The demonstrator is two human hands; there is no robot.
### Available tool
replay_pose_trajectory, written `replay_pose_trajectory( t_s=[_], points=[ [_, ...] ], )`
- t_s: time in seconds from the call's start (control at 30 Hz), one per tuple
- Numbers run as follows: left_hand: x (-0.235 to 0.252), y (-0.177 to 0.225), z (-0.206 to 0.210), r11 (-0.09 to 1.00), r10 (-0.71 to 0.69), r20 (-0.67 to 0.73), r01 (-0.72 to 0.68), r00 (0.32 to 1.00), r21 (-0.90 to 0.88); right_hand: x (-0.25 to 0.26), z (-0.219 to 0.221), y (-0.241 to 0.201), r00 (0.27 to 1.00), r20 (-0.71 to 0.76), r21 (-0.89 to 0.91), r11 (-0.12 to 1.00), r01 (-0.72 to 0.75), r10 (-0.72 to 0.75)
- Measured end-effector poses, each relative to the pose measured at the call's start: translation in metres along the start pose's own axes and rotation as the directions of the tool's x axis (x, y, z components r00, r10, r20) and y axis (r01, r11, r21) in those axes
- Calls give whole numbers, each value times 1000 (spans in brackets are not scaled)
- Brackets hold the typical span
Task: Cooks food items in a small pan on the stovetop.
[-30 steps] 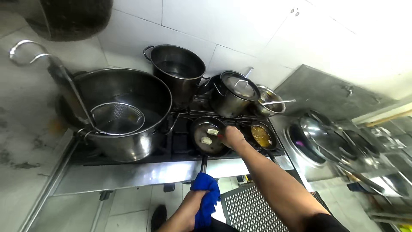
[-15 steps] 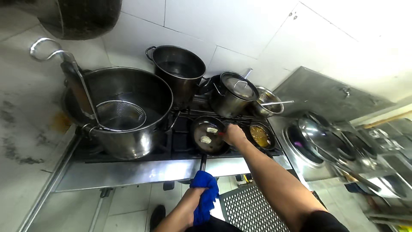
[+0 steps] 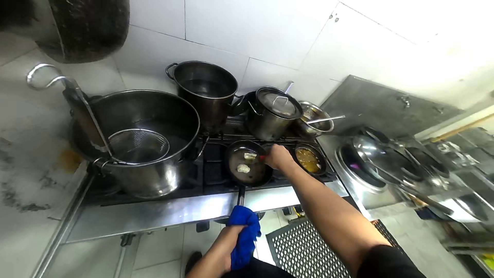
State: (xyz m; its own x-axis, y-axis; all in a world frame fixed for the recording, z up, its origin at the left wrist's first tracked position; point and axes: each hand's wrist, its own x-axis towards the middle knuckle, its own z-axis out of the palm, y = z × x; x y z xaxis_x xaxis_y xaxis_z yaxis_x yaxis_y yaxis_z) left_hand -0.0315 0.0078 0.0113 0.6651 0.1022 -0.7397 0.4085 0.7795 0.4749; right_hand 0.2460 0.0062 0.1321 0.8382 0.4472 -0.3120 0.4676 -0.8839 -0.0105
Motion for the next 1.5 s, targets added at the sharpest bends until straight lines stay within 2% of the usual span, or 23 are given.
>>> replay_pose_trajectory(
  t_s=[0.3, 0.43, 0.63, 0.77, 0.93, 1.07, 1.23, 1.5],
  points=[
    [-3, -1, -2, 1000, 16, -4, -16, 1000, 12, -23, -22, 31, 993, -112, 165, 984, 63, -45],
    [1, -4, -7, 1000, 27, 8, -27, 1000, 3, -44, -4, 60, 989, -147, 278, 959, 58, -17],
    [-5, -4, -3, 998, 64, 9, -64, 998, 24, -78, 30, 92, 991, -107, 465, 885, -22, 81],
    [-8, -4, -2, 997, 81, 34, -81, 996, -7, -97, 44, 100, 994, -75, 512, 859, -25, 73],
    [-5, -5, 0, 998, 58, 0, -58, 998, 3, -113, 47, 80, 1000, 0, 445, 895, 17, -19],
    [-7, -5, 2, 998, 56, -5, -56, 998, -10, -112, 57, 49, 995, 55, 279, 958, 66, -84],
    [-5, -9, 4, 996, 71, 25, -70, 997, -48, -107, 64, 9, 990, 115, 101, 992, 74, -85],
    [-2, -9, 8, 996, 45, 16, -43, 999, -74, -102, 60, -24, 987, 146, 3, 997, 71, -71]
  ],
)
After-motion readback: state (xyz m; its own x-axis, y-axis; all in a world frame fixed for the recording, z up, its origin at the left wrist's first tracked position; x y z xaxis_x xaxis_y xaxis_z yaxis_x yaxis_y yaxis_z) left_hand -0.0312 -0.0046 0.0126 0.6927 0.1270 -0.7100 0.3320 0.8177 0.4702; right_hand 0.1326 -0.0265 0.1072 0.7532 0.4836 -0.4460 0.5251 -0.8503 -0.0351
